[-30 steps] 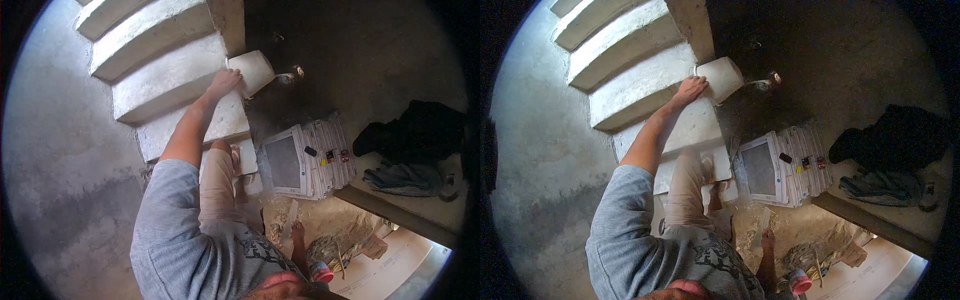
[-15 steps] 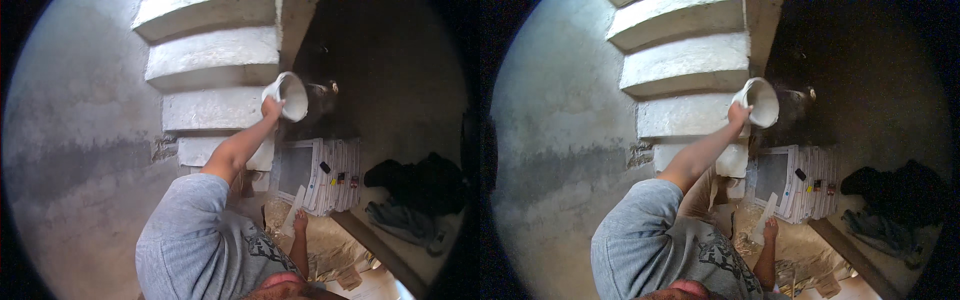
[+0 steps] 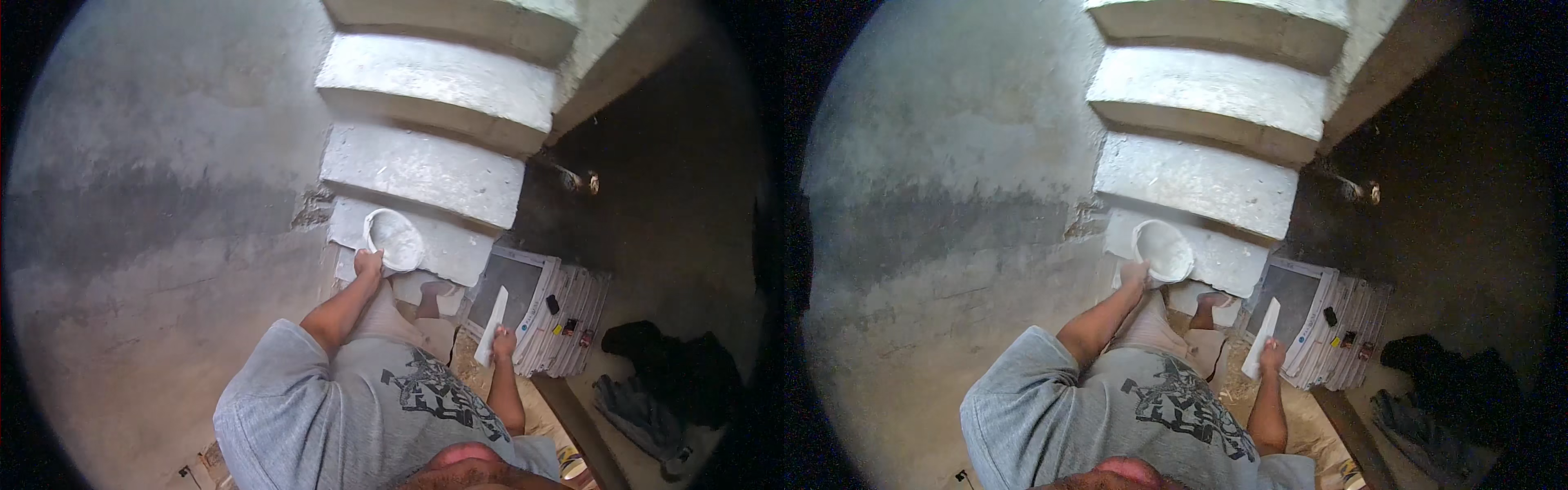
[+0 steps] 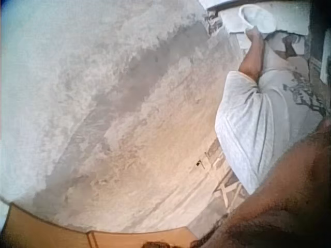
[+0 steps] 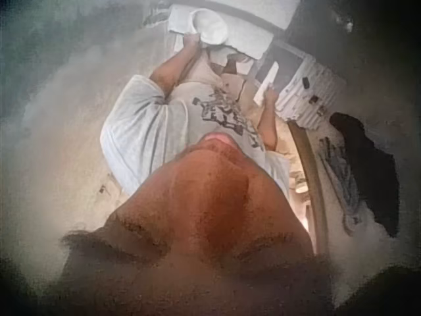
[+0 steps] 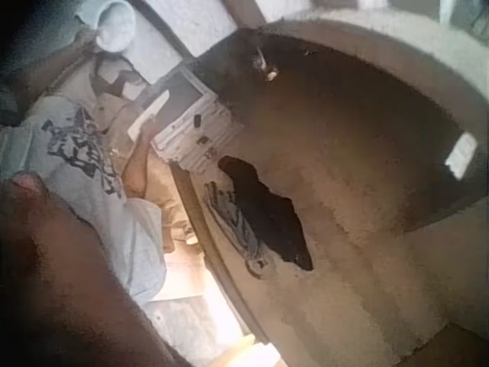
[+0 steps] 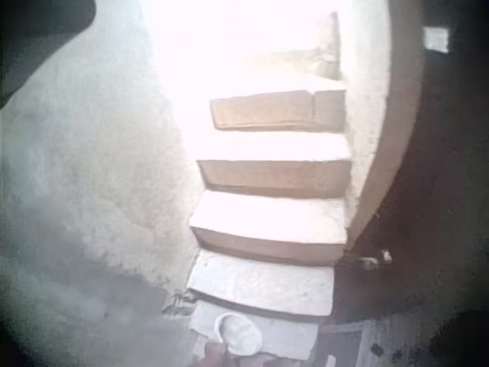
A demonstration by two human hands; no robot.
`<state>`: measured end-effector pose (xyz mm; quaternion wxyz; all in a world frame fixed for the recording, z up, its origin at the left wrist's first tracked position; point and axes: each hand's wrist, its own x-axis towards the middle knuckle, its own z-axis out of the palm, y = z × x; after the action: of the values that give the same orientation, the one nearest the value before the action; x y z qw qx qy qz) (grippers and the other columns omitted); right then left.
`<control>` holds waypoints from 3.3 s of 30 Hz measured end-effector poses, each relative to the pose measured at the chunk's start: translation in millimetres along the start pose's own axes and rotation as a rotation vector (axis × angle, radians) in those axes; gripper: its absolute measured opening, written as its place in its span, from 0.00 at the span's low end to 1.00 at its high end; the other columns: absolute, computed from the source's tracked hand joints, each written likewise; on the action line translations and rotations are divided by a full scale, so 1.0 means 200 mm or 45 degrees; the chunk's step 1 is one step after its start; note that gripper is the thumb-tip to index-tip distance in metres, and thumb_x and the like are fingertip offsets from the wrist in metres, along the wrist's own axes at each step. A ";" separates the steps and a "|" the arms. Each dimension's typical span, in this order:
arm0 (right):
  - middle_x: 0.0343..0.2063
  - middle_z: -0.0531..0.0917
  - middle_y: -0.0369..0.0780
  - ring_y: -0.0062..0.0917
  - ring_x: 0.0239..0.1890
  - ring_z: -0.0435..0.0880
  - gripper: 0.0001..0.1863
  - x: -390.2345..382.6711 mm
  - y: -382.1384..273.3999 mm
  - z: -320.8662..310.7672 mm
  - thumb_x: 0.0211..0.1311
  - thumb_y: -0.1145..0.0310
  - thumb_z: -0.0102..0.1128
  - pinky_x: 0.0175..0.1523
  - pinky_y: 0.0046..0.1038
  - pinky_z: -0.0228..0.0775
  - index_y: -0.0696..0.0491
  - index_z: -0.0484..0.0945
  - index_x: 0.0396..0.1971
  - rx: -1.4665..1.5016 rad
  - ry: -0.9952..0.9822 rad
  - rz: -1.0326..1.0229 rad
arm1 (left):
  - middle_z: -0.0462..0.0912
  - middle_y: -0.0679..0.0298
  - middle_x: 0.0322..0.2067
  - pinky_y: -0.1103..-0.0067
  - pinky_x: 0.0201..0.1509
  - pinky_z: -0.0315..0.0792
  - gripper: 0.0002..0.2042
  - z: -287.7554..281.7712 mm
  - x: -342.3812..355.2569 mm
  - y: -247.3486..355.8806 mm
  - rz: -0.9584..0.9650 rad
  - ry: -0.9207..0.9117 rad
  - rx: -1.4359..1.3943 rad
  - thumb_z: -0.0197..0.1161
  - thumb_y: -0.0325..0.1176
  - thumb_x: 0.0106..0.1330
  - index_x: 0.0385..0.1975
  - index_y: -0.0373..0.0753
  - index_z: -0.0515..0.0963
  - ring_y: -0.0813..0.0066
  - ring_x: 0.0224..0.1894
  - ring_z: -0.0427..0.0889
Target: The person applies plaster to the steps and sides of a concrete staircase using a trowel, taking material from a bucket and smoothing it along the surfaces.
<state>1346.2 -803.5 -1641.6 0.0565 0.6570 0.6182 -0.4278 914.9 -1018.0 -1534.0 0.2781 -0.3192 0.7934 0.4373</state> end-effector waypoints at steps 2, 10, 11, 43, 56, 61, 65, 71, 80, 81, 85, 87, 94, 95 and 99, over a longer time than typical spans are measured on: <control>0.33 0.81 0.43 0.28 0.28 0.79 0.19 0.03 -0.20 0.08 0.60 0.58 0.60 0.33 0.32 0.71 0.57 0.76 0.44 -0.274 0.090 -0.297 | 0.76 0.59 0.22 0.72 0.21 0.70 0.15 -0.12 0.09 -0.04 -0.036 0.049 0.033 0.72 0.34 0.51 0.29 0.36 0.72 0.69 0.22 0.77; 0.38 0.82 0.50 0.42 0.42 0.81 0.20 -0.39 -1.45 0.53 0.59 0.56 0.58 0.49 0.36 0.69 0.57 0.78 0.43 -0.236 -0.138 -0.610 | 0.79 0.56 0.26 0.72 0.27 0.73 0.18 -0.59 0.54 -0.47 -0.120 0.109 0.058 0.72 0.39 0.50 0.32 0.34 0.74 0.68 0.28 0.81; 0.38 0.82 0.50 0.40 0.42 0.81 0.21 -0.41 -1.52 0.64 0.60 0.54 0.57 0.49 0.35 0.69 0.58 0.78 0.43 -0.318 -0.181 -0.549 | 0.79 0.56 0.27 0.73 0.23 0.73 0.18 -0.63 0.56 -0.45 -0.184 0.013 -0.066 0.72 0.38 0.50 0.33 0.34 0.74 0.69 0.27 0.81; 0.21 0.74 0.32 0.14 0.18 0.69 0.15 0.13 -2.31 2.67 0.65 0.58 0.54 0.20 0.21 0.62 0.55 0.76 0.42 0.271 -0.493 -0.577 | 0.75 0.65 0.22 0.79 0.25 0.70 0.10 -1.13 0.73 -0.33 0.061 -0.419 0.197 0.67 0.30 0.59 0.33 0.34 0.73 0.79 0.23 0.75; 0.37 0.80 0.51 0.44 0.41 0.78 0.18 0.10 -2.75 2.65 0.66 0.59 0.47 0.48 0.37 0.68 0.60 0.77 0.39 0.249 -0.115 -0.691 | 0.76 0.66 0.20 0.80 0.23 0.68 0.12 -1.21 0.75 -0.36 -0.067 -0.333 -0.047 0.70 0.30 0.55 0.28 0.34 0.72 0.81 0.21 0.74; 0.35 0.81 0.48 0.36 0.40 0.79 0.18 -0.03 -2.63 2.62 0.66 0.59 0.47 0.47 0.36 0.68 0.61 0.76 0.38 0.515 -0.010 -0.615 | 0.75 0.68 0.18 0.82 0.24 0.67 0.10 -1.19 0.71 -0.22 -0.069 -0.342 0.028 0.69 0.31 0.54 0.27 0.34 0.74 0.82 0.20 0.73; 0.36 0.80 0.50 0.40 0.42 0.79 0.19 0.00 -2.81 2.72 0.67 0.58 0.46 0.49 0.38 0.68 0.59 0.76 0.40 0.220 -0.260 -0.769 | 0.75 0.69 0.17 0.81 0.24 0.67 0.10 -1.15 0.73 -0.26 -0.056 -0.334 0.071 0.70 0.31 0.54 0.29 0.35 0.75 0.83 0.20 0.73; 0.36 0.81 0.50 0.47 0.41 0.79 0.18 0.01 -2.87 2.55 0.67 0.57 0.47 0.47 0.41 0.69 0.56 0.75 0.42 0.215 0.088 -0.573 | 0.75 0.68 0.16 0.80 0.23 0.67 0.12 -1.22 0.75 -0.29 -0.078 -0.277 0.083 0.70 0.31 0.53 0.23 0.37 0.71 0.81 0.19 0.72; 0.38 0.80 0.52 0.46 0.44 0.78 0.17 0.20 -2.86 2.70 0.65 0.59 0.48 0.50 0.39 0.68 0.58 0.77 0.40 0.223 -0.508 -0.633 | 0.75 0.68 0.16 0.81 0.23 0.67 0.13 -1.13 0.82 -0.37 -0.002 -0.349 0.098 0.72 0.32 0.51 0.23 0.37 0.71 0.82 0.19 0.72; 0.37 0.80 0.52 0.45 0.43 0.78 0.19 0.22 -2.88 2.72 0.65 0.58 0.47 0.50 0.38 0.68 0.60 0.77 0.39 -0.097 -0.328 -0.836 | 0.75 0.68 0.16 0.81 0.23 0.67 0.13 -1.15 0.82 -0.39 0.002 -0.310 0.069 0.72 0.33 0.51 0.23 0.36 0.73 0.82 0.19 0.71; 0.35 0.81 0.51 0.44 0.42 0.79 0.18 0.13 -2.77 2.64 0.67 0.60 0.46 0.50 0.38 0.68 0.59 0.77 0.38 0.296 -0.005 -0.709 | 0.75 0.69 0.16 0.81 0.23 0.66 0.12 -1.21 0.82 -0.46 -0.039 -0.251 0.033 0.72 0.33 0.52 0.22 0.36 0.73 0.82 0.18 0.71; 0.37 0.79 0.52 0.44 0.44 0.77 0.23 0.09 -2.66 2.58 0.68 0.54 0.43 0.51 0.39 0.67 0.61 0.75 0.40 0.536 0.250 -0.639 | 0.75 0.69 0.16 0.81 0.23 0.66 0.12 -1.20 0.81 -0.41 0.021 -0.287 -0.105 0.72 0.34 0.52 0.22 0.36 0.73 0.82 0.18 0.71; 0.39 0.80 0.53 0.47 0.46 0.78 0.21 -0.13 -2.80 2.73 0.67 0.55 0.45 0.50 0.40 0.68 0.59 0.74 0.43 0.134 -0.343 -0.685 | 0.76 0.66 0.19 0.80 0.24 0.69 0.11 -1.18 0.85 -0.40 0.040 -0.348 0.238 0.70 0.30 0.53 0.28 0.34 0.74 0.78 0.21 0.76; 0.39 0.80 0.53 0.47 0.46 0.77 0.21 -0.12 -2.81 2.70 0.67 0.55 0.45 0.50 0.41 0.68 0.59 0.74 0.43 0.094 -0.303 -0.651 | 0.75 0.67 0.17 0.79 0.25 0.69 0.12 -1.18 0.83 -0.36 0.040 -0.300 0.312 0.71 0.32 0.52 0.26 0.35 0.74 0.78 0.21 0.75; 0.36 0.80 0.53 0.45 0.43 0.78 0.20 0.18 -2.60 2.47 0.67 0.56 0.45 0.47 0.41 0.68 0.60 0.75 0.38 0.119 0.028 -0.769 | 0.75 0.67 0.16 0.78 0.27 0.69 0.13 -1.18 0.76 -0.24 0.103 -0.253 0.370 0.72 0.35 0.51 0.24 0.36 0.75 0.78 0.20 0.75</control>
<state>651.6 -955.1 -1737.6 -0.1101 0.4497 0.7659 -0.4460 815.3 -1283.0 -1558.3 0.3806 -0.1988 0.8291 0.3582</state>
